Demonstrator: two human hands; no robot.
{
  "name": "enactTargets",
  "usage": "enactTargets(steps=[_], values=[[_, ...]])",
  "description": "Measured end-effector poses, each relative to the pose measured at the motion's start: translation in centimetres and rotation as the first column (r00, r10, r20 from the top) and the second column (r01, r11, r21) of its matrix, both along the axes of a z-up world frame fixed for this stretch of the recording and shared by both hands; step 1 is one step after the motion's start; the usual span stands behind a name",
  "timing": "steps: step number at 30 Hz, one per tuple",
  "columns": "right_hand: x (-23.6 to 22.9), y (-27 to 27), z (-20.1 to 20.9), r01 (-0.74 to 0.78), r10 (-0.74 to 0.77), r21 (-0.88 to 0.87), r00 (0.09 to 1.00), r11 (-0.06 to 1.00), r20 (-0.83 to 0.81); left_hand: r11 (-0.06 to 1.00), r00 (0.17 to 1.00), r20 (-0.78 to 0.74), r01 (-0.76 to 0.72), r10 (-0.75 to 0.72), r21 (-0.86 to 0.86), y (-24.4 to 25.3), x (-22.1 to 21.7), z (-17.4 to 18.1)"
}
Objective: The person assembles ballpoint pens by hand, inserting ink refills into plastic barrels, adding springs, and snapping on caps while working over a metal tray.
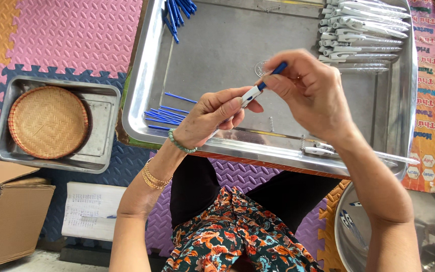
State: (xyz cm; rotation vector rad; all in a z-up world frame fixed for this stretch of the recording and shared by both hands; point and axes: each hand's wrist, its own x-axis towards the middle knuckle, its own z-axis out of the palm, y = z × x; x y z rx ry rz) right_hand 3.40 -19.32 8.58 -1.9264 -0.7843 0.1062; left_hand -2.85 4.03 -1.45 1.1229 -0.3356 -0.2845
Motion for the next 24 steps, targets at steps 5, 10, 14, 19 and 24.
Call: enactTargets(steps=[5, 10, 14, 19, 24], values=[[-1.3, 0.9, -0.7, 0.112, -0.12, 0.083, 0.989, 0.99, 0.09, 1.0, 1.0, -0.008, 0.003, -0.004, -0.023, -0.1, -0.1, -0.1], [-1.2, 0.8, -2.0, 0.03, -0.059, 0.136, 0.976, 0.99, 0.21, 0.999, 0.999, -0.005, -0.035, 0.035, -0.004, -0.4, -0.2, -0.1], [-1.8, 0.8, -2.5, 0.112, -0.132, 0.091, 0.958, 0.99, 0.254, 0.999, 0.999, -0.001, -0.034, 0.034, -0.001, -0.4, -0.1, -0.1], [-2.6, 1.5, -5.2, 0.02, -0.046, 0.065, 0.902, 0.998, 0.429, 0.994, 0.997, 0.08, -0.011, 0.02, -0.111, -0.7, 0.4, -0.1], [-2.6, 0.0, -3.4, -0.002, -0.013, 0.033, 0.898, 0.999, 0.44, 0.989, 0.996, 0.083, 0.042, -0.03, -0.141, -1.1, 0.5, -0.2]])
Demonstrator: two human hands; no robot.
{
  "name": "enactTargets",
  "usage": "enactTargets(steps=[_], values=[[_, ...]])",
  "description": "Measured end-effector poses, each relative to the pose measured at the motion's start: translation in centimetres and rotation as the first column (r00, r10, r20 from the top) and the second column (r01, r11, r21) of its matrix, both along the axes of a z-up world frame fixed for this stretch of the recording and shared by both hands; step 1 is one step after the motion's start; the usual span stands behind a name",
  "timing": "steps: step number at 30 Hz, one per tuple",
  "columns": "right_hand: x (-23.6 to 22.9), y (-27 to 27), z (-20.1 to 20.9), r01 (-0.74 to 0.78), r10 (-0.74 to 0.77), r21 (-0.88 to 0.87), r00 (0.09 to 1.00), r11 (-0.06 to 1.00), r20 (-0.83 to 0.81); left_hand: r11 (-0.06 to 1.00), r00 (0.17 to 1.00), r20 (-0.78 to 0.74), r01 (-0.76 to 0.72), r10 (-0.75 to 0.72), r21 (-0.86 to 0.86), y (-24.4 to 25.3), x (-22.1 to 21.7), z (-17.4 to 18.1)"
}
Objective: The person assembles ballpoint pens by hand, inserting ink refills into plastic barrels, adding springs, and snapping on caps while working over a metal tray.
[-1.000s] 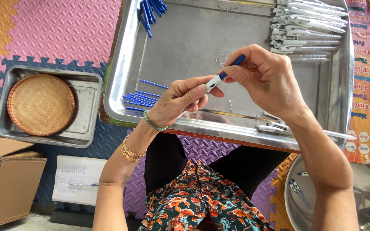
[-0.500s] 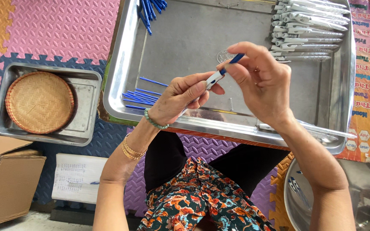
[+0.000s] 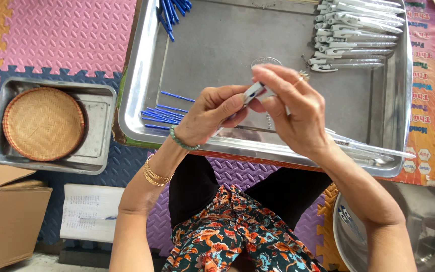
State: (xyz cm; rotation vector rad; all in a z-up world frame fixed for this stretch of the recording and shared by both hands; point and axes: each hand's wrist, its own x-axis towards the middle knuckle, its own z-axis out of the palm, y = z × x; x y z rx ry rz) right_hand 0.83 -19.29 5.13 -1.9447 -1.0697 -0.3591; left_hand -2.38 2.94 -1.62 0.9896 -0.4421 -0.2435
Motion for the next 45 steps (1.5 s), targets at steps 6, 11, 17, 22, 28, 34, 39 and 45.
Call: enactTargets(steps=[6, 11, 17, 22, 28, 34, 39, 45], values=[[-1.3, -2.2, 0.9, 0.037, -0.03, 0.025, 0.966, 0.999, -0.257, 0.998, 1.0, 0.007, 0.022, -0.023, 0.051, -3.2, 0.0, -1.3], [-4.3, -9.6, -3.3, 0.094, 0.004, 0.175, 0.872, 0.98, -0.49, 0.94, 0.977, 0.213, -0.091, 0.021, 0.328, -7.1, -0.5, -1.8], [-14.7, -47.6, -22.2, 0.623, -0.69, -0.319, 0.702, 0.714, -0.175, 0.777, 0.78, 0.623, -0.429, 0.06, 0.461, 4.2, 6.8, 0.8], [-23.3, -58.1, -34.7, 0.911, -0.863, -0.404, 0.137, -0.082, 0.486, -0.103, 0.547, 0.821, -0.837, -0.164, 0.537, 17.7, 14.1, -6.6], [-32.7, -49.7, -46.5, 0.442, -0.997, -0.897, -0.071, -0.023, -0.01, -0.046, 0.926, 0.344, -0.354, -0.158, 0.934, 13.1, 7.2, -0.5], [-26.9, -50.9, -40.4, 0.956, -0.976, -0.293, 0.069, 0.005, 0.206, -0.019, 0.944, 0.274, -0.282, -0.181, 0.959, 13.1, 3.8, -3.0], [-12.9, -38.1, -19.6, 0.901, -0.883, 0.18, 0.32, 0.396, 0.342, 0.01, 0.861, 0.486, -0.49, -0.153, 0.872, 12.9, 2.4, -5.9], [-2.0, -22.3, -19.6, 0.362, -0.315, 0.029, 0.845, 0.932, -0.433, -0.026, 0.706, 0.686, -0.7, -0.178, 0.714, 12.1, 1.8, -8.6]])
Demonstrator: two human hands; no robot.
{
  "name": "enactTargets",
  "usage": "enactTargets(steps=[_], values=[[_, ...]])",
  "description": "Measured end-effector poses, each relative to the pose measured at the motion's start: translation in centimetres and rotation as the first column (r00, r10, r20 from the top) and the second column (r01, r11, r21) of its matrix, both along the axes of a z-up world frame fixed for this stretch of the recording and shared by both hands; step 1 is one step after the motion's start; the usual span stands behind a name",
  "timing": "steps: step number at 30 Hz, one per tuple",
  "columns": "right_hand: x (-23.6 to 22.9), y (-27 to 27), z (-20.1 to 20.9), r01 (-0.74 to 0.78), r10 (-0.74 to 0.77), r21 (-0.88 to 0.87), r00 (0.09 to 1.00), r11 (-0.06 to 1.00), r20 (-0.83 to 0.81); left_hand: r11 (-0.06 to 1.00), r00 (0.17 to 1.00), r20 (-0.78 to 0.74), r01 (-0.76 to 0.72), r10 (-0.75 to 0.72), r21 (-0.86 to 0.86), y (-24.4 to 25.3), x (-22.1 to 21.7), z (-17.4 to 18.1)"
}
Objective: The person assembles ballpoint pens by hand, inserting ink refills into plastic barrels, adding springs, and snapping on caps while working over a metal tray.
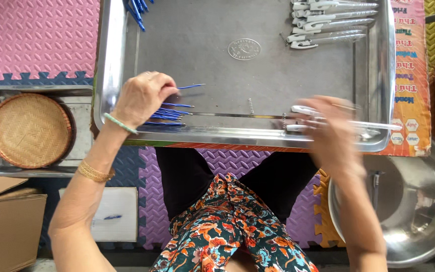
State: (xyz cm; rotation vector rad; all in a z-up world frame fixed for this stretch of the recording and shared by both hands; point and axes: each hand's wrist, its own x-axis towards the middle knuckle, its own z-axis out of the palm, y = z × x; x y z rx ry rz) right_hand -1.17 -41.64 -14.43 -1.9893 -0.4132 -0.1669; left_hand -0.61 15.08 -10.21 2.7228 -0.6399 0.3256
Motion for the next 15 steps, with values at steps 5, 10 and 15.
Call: enactTargets(steps=[5, 10, 15], values=[[0.3, 17.1, 6.4, 0.031, 0.112, -0.743, 0.984, 0.668, 0.142, 0.988, 0.999, 0.022, 0.051, -0.048, -0.146, -3.0, -0.9, 3.1], [0.5, 18.1, 6.7, -0.087, 0.11, -0.586, 0.994, 0.806, 0.004, 0.947, 0.987, 0.031, 0.161, -0.159, -0.277, -5.0, -1.6, 7.2], [-0.3, 17.8, 8.2, -0.033, 0.127, -0.416, 0.971, 0.909, 0.201, 0.949, 0.981, 0.049, 0.195, -0.188, -0.247, -5.7, -2.0, 9.1]])
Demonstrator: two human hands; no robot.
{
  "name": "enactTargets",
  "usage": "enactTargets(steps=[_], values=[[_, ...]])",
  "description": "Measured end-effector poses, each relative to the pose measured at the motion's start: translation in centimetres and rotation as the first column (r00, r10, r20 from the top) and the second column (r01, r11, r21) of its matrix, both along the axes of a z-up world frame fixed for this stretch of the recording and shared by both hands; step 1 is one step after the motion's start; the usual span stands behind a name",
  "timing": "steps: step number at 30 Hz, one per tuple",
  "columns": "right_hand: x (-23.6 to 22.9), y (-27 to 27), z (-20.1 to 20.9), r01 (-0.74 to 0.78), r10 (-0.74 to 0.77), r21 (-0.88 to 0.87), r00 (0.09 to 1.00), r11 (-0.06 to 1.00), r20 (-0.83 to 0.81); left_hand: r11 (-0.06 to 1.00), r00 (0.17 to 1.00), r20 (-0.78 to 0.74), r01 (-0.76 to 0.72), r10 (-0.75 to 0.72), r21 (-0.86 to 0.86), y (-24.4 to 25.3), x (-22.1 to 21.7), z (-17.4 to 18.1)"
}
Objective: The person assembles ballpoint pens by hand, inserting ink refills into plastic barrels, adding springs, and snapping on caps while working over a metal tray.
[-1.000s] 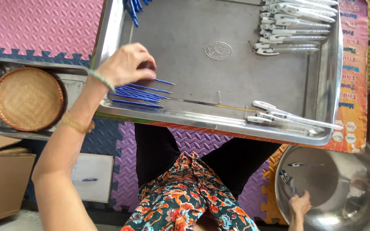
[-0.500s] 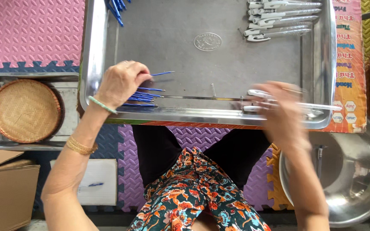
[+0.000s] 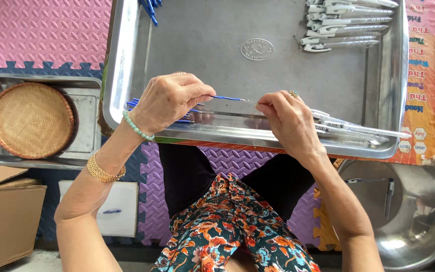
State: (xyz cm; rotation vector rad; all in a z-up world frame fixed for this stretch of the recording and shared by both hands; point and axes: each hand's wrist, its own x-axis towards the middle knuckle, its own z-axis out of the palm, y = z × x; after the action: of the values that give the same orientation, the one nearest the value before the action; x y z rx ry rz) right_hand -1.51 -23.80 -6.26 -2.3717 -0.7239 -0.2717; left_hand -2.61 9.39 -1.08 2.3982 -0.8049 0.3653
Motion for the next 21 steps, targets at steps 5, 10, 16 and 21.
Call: enactTargets(steps=[5, 10, 16, 21], values=[[-0.6, 0.0, 1.2, -0.028, 0.028, 0.002, 0.999, 1.0, 0.04, 0.999, 1.0, 0.018, 0.011, -0.011, 0.033, -0.2, -0.2, 0.8], [-1.2, 0.4, 1.1, -0.024, 0.023, 0.01, 0.997, 1.0, 0.068, 0.998, 1.0, 0.019, 0.015, -0.016, 0.054, -0.7, -0.3, 0.6], [-1.5, 0.7, 1.6, -0.062, 0.061, 0.029, 0.998, 0.998, 0.023, 0.988, 0.999, 0.031, 0.027, -0.032, 0.155, -0.7, -0.5, 1.4], [-2.3, 2.5, 2.9, -0.119, 0.135, 0.163, 0.986, 0.98, -0.095, 0.945, 0.991, 0.124, 0.015, -0.058, 0.326, -1.7, -0.7, 2.7]])
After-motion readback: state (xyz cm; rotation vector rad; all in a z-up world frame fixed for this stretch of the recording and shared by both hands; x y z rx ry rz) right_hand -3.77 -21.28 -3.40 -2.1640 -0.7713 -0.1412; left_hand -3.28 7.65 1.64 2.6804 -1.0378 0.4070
